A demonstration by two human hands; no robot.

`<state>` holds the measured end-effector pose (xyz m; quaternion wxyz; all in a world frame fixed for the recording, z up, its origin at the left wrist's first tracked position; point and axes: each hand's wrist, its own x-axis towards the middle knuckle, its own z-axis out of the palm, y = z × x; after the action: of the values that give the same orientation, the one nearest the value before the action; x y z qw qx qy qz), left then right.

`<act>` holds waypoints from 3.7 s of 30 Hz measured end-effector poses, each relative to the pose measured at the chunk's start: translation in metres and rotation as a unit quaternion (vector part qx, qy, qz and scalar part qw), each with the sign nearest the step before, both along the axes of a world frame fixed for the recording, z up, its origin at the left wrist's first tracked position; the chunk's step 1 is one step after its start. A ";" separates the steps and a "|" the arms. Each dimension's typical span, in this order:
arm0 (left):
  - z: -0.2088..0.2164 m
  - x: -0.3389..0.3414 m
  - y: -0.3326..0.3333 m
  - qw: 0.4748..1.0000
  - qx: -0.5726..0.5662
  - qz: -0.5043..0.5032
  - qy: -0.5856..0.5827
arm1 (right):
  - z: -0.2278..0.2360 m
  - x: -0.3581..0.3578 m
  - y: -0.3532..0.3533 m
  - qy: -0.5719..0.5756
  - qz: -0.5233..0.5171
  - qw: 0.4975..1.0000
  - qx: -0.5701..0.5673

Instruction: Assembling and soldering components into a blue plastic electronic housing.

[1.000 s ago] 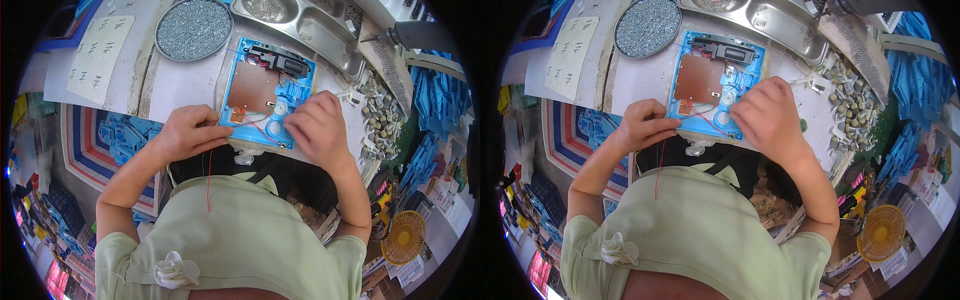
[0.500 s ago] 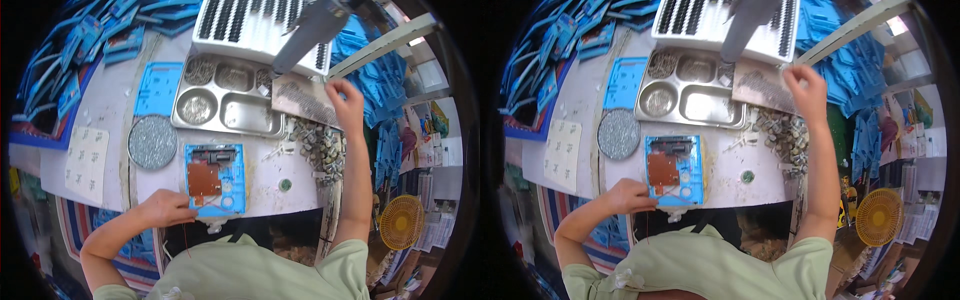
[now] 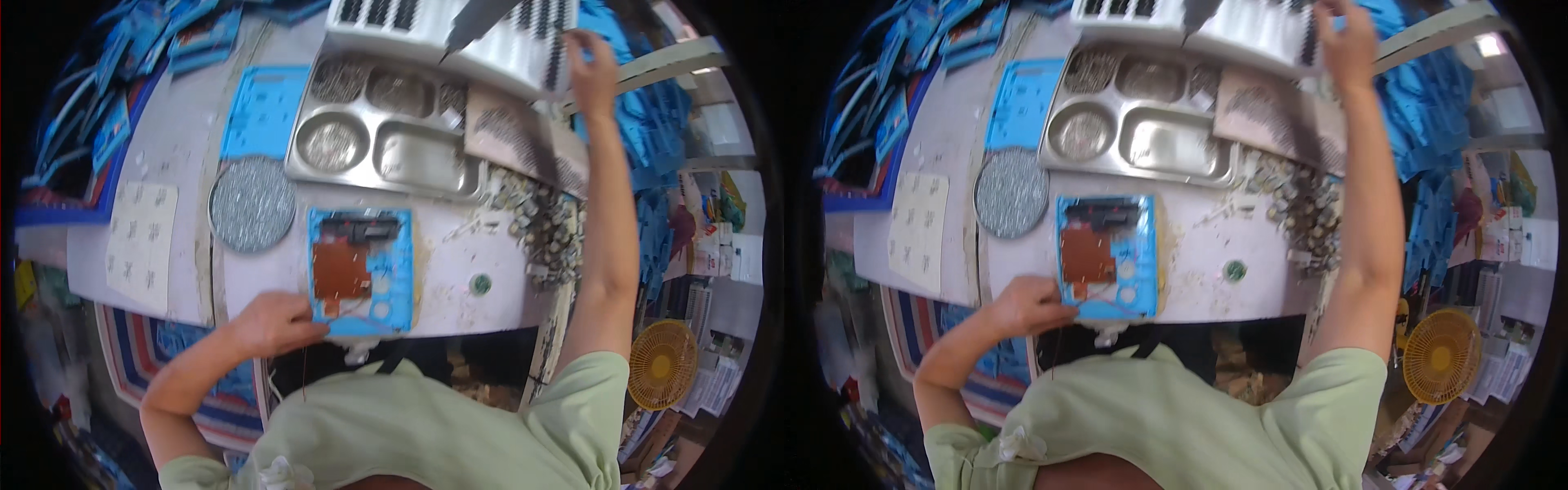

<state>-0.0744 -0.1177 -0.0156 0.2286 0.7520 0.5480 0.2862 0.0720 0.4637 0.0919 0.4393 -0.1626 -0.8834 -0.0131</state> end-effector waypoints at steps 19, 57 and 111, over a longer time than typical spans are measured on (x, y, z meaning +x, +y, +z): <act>-0.014 0.013 -0.008 0.996 0.076 0.040 0.037 | -0.076 0.080 -0.354 -0.247 0.324 0.887 -0.216; 0.016 -0.013 0.272 0.909 -0.075 0.056 0.407 | -0.064 0.167 -0.289 -0.069 -0.004 0.846 -0.529; 0.031 0.067 0.117 0.980 -0.036 0.100 0.166 | -0.093 0.197 -0.372 0.127 0.268 0.446 -0.844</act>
<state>-0.0076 -0.0008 0.0150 0.1312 0.7218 0.6607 0.1592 0.2691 0.0918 -0.0010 0.1746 -0.2081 -0.3927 0.8786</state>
